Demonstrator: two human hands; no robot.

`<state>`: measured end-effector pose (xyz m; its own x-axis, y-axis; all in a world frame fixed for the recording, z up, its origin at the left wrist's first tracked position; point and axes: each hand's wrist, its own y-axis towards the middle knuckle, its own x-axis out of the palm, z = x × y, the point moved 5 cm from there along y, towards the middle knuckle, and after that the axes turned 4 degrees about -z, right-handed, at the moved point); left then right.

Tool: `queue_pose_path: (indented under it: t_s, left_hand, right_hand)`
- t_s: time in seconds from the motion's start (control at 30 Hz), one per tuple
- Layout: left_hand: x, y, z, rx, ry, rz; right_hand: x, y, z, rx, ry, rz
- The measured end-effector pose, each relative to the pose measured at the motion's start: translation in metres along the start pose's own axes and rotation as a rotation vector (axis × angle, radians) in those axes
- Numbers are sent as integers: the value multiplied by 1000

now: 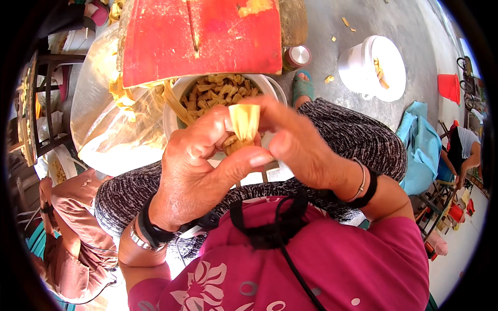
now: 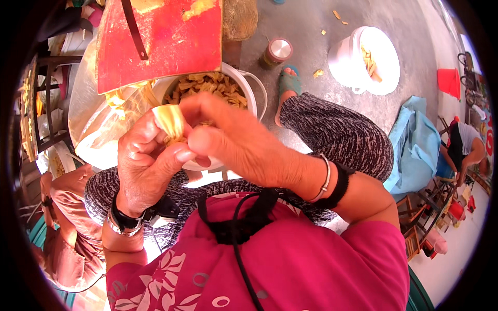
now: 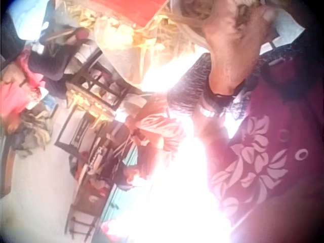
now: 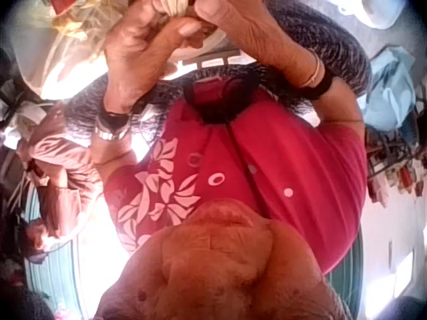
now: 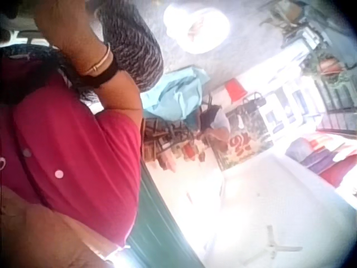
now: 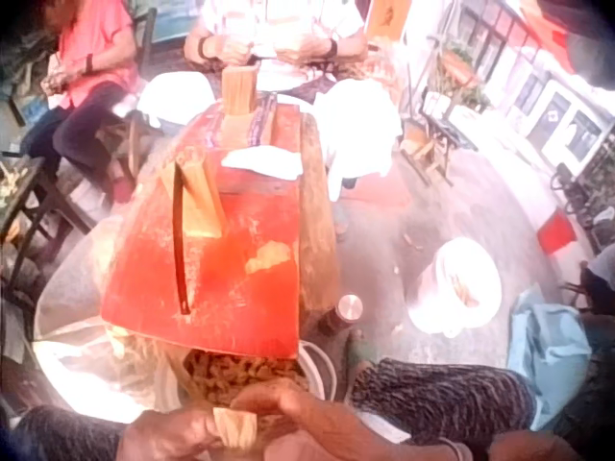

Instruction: The person is weaving strips of light brown leaf material by hand, looping and knotting them into small bundles and placing them into a white bowl.

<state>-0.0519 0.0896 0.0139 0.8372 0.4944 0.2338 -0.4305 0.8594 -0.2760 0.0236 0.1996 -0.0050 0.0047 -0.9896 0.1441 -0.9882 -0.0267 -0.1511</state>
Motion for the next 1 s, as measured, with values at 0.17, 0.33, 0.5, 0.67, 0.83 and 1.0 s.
queue_pose_path:
  t_s: [0.17, 0.33, 0.5, 0.67, 0.83, 1.0]
  left_hand:
    - [-7, -3, 8, 73, -117, 53]
    - [-16, -1, 18, 452, 398, -18]
    - [-16, -6, 12, 108, 205, 149]
    - [-24, -7, 11, -6, 96, 132]
    - [-28, -14, 14, 29, -10, 165]
    - [-40, 0, 35, 129, -95, 193]
  right_hand:
    - [14, -1, 8, -80, 15, -80]
    - [6, -2, 6, 59, -159, -91]
    - [8, 2, -10, -11, -320, -39]
    - [4, 4, -33, -182, -469, -36]
    - [-3, 1, -34, -97, -330, -111]
    - [-25, 7, -44, -5, -391, -55]
